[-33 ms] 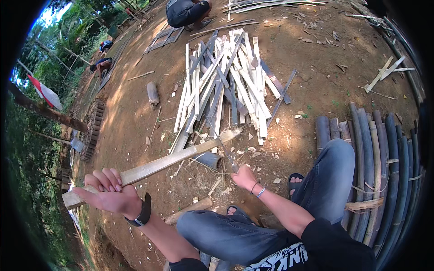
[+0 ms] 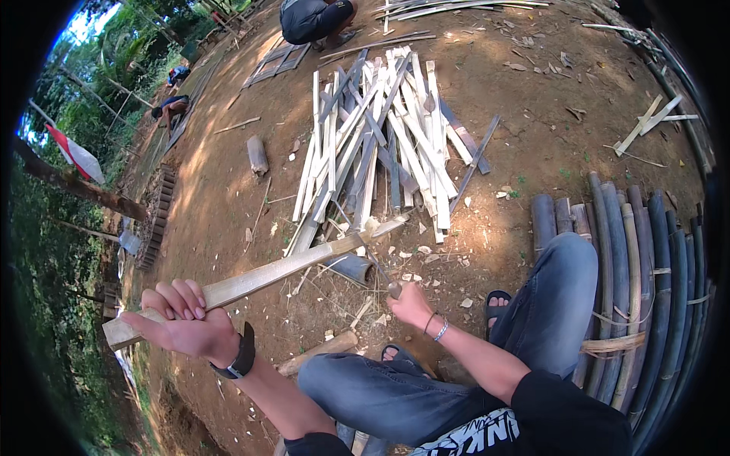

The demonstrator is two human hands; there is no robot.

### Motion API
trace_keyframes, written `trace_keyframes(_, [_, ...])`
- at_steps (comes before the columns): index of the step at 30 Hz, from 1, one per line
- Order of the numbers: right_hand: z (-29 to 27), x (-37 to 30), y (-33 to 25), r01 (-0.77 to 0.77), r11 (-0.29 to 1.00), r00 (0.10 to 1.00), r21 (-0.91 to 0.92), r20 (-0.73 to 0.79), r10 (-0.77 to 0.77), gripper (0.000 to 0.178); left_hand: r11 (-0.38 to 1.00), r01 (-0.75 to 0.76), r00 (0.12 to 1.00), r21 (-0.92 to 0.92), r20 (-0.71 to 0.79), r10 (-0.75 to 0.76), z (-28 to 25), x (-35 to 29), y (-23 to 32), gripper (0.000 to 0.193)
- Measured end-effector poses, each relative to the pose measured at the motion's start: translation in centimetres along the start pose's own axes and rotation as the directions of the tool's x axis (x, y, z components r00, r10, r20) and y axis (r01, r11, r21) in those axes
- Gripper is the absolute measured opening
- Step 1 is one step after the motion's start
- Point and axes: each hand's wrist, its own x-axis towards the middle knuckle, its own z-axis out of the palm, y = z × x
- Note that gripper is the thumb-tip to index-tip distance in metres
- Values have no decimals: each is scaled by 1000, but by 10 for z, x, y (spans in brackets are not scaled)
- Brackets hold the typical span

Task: The person uses a knife to shave thin strips of wood from a bamboo pole while sitting on the ground.

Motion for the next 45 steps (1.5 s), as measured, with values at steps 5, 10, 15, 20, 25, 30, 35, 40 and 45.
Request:
trace_keyframes(5, [-6,67,64,-255,965,964,-66,-91,249,22,997,67,997,-46,46,-65,21,-2,-2,54])
trace_keyframes(10, [11,-1,12,95,991,994,89,-53,-91,29,999,47,996,-21,71,-45,9,20,-9,53])
trace_keyframes(15, [-3,68,58,-200,978,977,-62,-83,195,25,999,32,999,23,-1,-32,33,30,-18,52])
trace_keyframes(20, [-1,33,16,-55,998,997,6,-61,55,27,990,13,984,138,-179,12,43,55,-32,50])
trace_keyframes(25, [7,79,51,-115,978,993,-174,-57,107,26,975,47,946,216,-324,26,30,91,-50,48])
trace_keyframes(30, [8,85,66,-24,998,988,-60,-153,14,20,979,26,910,202,-410,61,51,103,-60,46])
trace_keyframes(35, [9,54,2,8,995,1000,-98,31,-5,22,959,31,872,282,-476,112,8,116,-66,49])
trace_keyframes(40, [0,124,104,-207,974,974,-91,-117,196,22,965,43,904,258,-421,73,40,103,-71,51])
trace_keyframes(45, [-12,95,54,39,983,999,-181,-18,-42,28,1000,3,999,-6,43,-3,14,108,-71,57])
